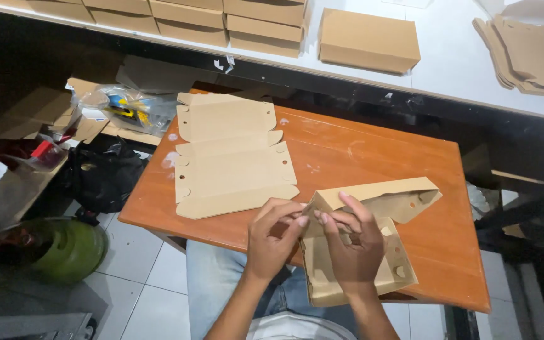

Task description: Folding flat cardboard templates into boxes and stacking them on a table.

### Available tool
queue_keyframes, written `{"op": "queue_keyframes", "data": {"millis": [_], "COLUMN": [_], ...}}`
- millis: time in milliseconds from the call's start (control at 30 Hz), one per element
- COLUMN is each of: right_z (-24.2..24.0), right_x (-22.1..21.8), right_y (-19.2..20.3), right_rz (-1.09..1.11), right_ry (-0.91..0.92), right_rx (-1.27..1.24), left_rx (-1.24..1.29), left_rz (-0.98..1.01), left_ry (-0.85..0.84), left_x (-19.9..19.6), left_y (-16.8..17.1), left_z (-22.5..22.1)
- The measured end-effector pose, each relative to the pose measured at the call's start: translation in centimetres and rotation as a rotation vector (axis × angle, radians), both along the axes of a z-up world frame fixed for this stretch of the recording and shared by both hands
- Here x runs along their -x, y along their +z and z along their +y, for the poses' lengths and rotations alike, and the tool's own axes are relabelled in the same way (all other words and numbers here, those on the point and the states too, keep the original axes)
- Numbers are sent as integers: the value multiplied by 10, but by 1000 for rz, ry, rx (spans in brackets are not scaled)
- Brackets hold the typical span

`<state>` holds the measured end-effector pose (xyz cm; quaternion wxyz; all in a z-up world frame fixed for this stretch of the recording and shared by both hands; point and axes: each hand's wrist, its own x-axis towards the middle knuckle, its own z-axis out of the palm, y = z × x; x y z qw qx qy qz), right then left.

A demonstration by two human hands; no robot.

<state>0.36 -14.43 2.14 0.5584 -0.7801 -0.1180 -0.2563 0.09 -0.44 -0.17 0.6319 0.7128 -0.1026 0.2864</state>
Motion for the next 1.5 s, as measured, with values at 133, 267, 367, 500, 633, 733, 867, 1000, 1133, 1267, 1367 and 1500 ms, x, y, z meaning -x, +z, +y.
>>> {"op": "queue_keyframes", "data": {"millis": [133,267,367,500,633,733,867,1000,1133,1267,1367,1500], "right_z": [1,-5,-3,-2,-5,-7,-10,-14,-22,-33,-38,-41], "right_x": [-3,-15,-17,-18,-14,-12,-11,-4,-8,-18,-20,-25], "right_y": [-25,-53,-46,-40,-21,-20,-31,-17,-17,-29,-40,-48], "right_rz": [63,43,56,128,41,50,-18,-51,118,92,141,141], "right_ry": [-115,-93,-144,-75,-81,-78,-57,74,204,180,181,174], "right_rx": [-207,-266,-149,-208,86,127,64,80,-34,1,-78,-59], "left_rx": [68,60,-1,0,21,-6,-134,-217,-183,-148,-172,-181], "left_rz": [-41,-5,38,-52,-90,-94,-199,-257,-244,-244,-248,-232], "left_ry": [-95,-19,37,75,15,-20,48,157,232,180,92,45], "left_x": [1,0,0,-2,-1,1,2,2,4,4,9,8], "left_y": [5,13,11,2,-2,6,16,18,11,3,15,14], "left_z": [-11,-21,-18,-17,-11,-9,-8,-8,-9,-14,-11,-10]}}
